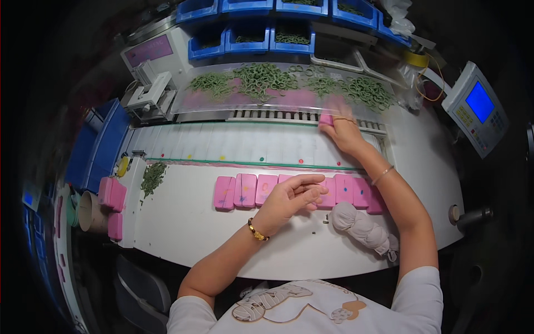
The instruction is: Assembling components and dried herbs into pink rectangular containers at a production workstation.
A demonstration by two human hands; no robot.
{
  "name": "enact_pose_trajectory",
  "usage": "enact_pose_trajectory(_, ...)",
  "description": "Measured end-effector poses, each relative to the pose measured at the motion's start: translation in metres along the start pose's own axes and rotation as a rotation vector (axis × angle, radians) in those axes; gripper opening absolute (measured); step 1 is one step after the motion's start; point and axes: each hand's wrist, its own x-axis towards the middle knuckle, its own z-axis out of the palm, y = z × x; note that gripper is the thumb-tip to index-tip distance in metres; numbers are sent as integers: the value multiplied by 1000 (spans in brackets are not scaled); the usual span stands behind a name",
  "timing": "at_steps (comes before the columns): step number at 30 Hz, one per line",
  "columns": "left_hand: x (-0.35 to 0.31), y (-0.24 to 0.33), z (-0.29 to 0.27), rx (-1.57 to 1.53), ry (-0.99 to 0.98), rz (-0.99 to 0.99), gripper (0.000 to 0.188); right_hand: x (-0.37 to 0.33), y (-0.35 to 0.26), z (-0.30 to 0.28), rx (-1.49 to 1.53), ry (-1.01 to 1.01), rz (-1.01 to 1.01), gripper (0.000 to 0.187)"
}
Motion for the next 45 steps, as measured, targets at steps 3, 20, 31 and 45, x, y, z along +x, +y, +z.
enact_pose_trajectory(3,-1,0,0,13,-6,28,41,42,12,23,-80,335,-94,51)
enact_pose_trajectory(20,1,-5,-6,58,67,76,35,82,-19,7,-196,-137,103,64)
enact_pose_trajectory(31,2,-4,-7,65,104,74,31,19,1,15,115,89,-180,99)
enact_pose_trajectory(45,4,-7,-8,47,142,82,30,16,8,34,33,264,-215,83)
